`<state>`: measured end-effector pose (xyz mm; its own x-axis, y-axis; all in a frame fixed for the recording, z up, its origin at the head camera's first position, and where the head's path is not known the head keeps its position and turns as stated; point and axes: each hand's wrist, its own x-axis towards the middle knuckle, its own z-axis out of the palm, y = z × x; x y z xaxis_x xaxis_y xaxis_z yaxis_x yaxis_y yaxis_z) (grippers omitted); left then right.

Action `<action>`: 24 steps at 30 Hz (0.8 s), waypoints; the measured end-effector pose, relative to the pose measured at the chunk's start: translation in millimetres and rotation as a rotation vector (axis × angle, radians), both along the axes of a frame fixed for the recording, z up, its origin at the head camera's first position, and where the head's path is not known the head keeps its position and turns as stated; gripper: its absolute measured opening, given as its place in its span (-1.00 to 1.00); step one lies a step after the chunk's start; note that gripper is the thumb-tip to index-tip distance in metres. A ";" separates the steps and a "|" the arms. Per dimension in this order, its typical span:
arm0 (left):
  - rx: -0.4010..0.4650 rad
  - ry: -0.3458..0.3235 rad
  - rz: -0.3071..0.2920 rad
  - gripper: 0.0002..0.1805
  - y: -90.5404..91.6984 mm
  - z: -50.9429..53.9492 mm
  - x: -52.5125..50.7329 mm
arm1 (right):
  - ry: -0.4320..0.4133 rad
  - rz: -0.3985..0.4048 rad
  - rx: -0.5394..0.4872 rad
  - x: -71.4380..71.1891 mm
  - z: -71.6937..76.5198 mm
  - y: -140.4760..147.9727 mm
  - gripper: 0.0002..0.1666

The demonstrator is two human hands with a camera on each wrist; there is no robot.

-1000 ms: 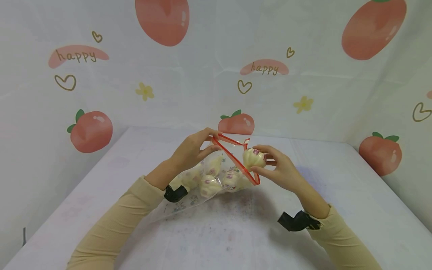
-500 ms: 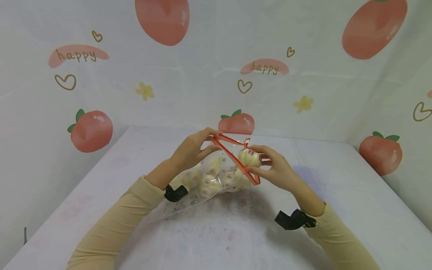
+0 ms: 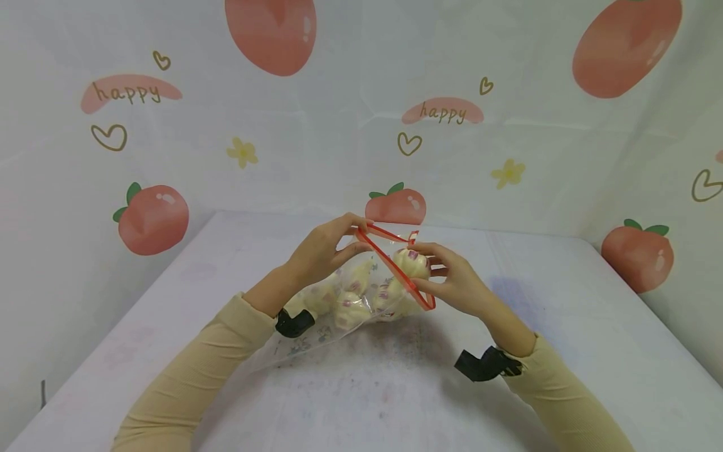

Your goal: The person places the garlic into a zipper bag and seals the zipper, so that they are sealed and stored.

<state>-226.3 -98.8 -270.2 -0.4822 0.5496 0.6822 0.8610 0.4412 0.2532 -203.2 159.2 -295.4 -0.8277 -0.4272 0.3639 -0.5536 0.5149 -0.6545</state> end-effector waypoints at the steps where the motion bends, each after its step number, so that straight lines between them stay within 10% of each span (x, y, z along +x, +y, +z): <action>1: 0.000 0.002 -0.002 -0.62 0.1 -0.1 -0.2 | 0.001 0.006 -0.002 -0.2 -0.1 -0.6 -0.40; 24: -0.017 0.008 0.006 -0.63 2.5 -0.5 0.8 | -0.070 0.012 0.002 -4.4 -6.5 -11.5 -0.42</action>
<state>-225.5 -96.4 -270.7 -0.4803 0.5581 0.6766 0.8601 0.4510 0.2385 -207.5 147.7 -301.9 -0.8458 -0.4383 0.3043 -0.5127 0.5099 -0.6907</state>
